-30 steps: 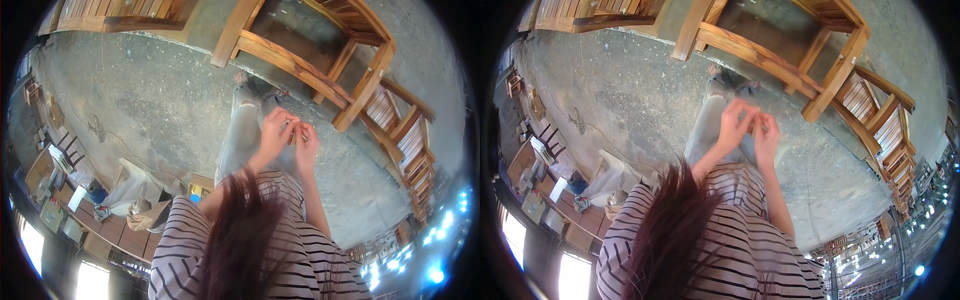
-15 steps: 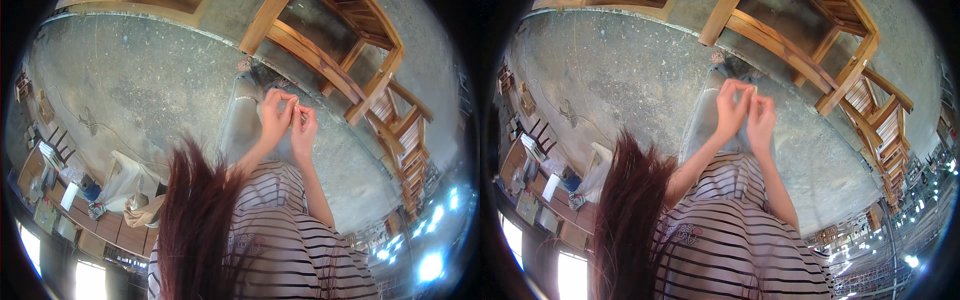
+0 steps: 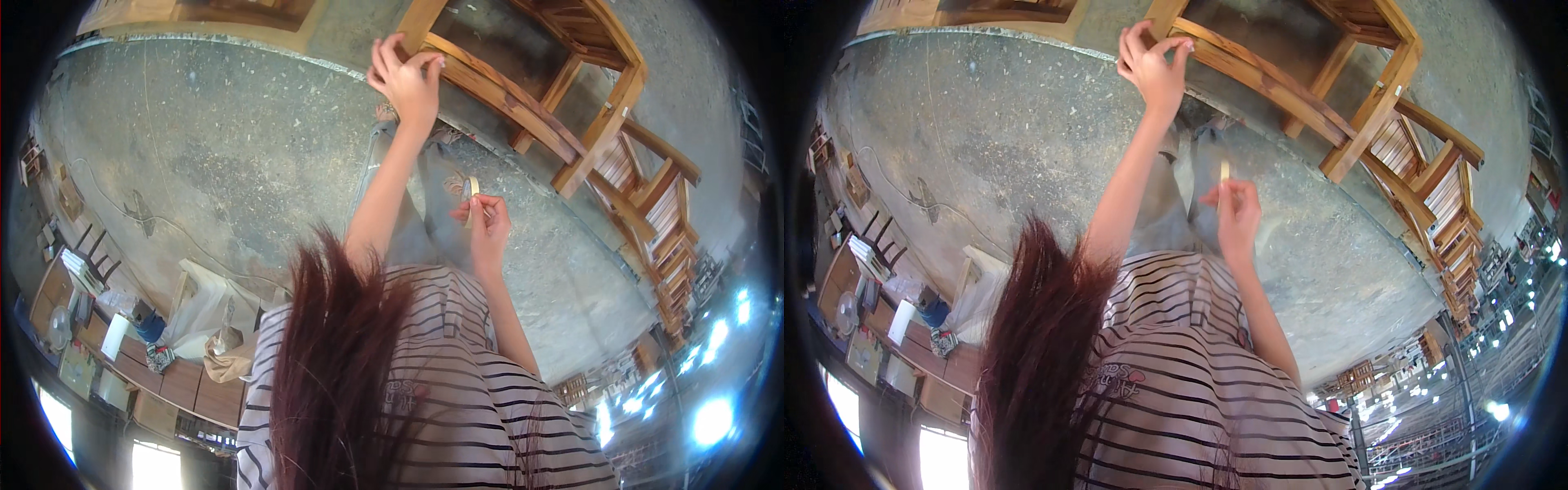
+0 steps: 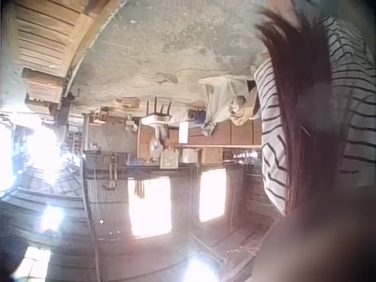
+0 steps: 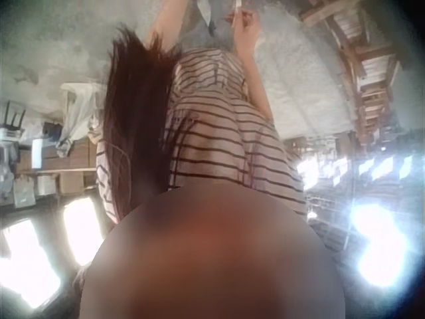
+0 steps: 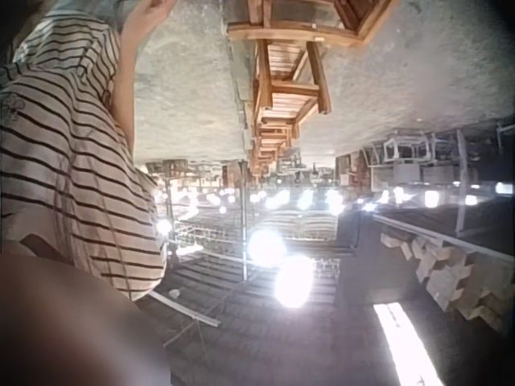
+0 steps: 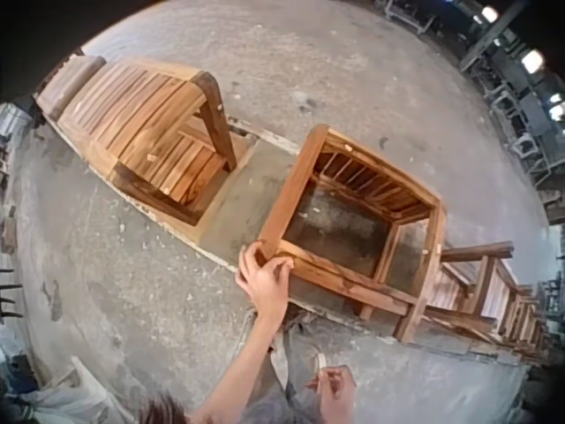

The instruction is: Taping specific joints or points on wooden stools in a factory.

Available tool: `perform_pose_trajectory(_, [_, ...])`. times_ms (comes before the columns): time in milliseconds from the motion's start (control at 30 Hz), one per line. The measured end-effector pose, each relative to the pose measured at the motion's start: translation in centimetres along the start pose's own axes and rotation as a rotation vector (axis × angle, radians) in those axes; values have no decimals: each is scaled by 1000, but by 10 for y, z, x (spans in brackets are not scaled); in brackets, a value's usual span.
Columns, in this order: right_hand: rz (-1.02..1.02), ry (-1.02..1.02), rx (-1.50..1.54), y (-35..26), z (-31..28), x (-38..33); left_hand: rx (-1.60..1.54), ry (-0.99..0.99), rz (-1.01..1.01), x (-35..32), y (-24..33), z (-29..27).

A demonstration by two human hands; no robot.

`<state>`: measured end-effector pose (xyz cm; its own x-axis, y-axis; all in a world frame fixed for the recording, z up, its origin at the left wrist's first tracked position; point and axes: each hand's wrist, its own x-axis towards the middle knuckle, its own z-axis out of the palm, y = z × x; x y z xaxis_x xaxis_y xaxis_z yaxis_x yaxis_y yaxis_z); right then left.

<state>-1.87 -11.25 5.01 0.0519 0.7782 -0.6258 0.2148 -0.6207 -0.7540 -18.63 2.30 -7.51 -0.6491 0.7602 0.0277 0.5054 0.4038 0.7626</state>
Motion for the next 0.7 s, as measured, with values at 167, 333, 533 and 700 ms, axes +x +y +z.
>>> perform_pose_trajectory(167, [-10, 25, 58, 1, -19, 7, 158, 60, 104, 3, -8, 9])
perform_pose_trajectory(333, [0, 77, 101, 7, -51, 19, 285, -179, -117, 28, -5, 0])
perform_pose_trajectory(533, [-32, 177, 182, 24, -109, 41, 519, -618, -121, 80, 6, 0])
perform_pose_trajectory(700, [-67, 279, 242, 28, -169, 48, 427, -666, 15, 99, -21, 1])
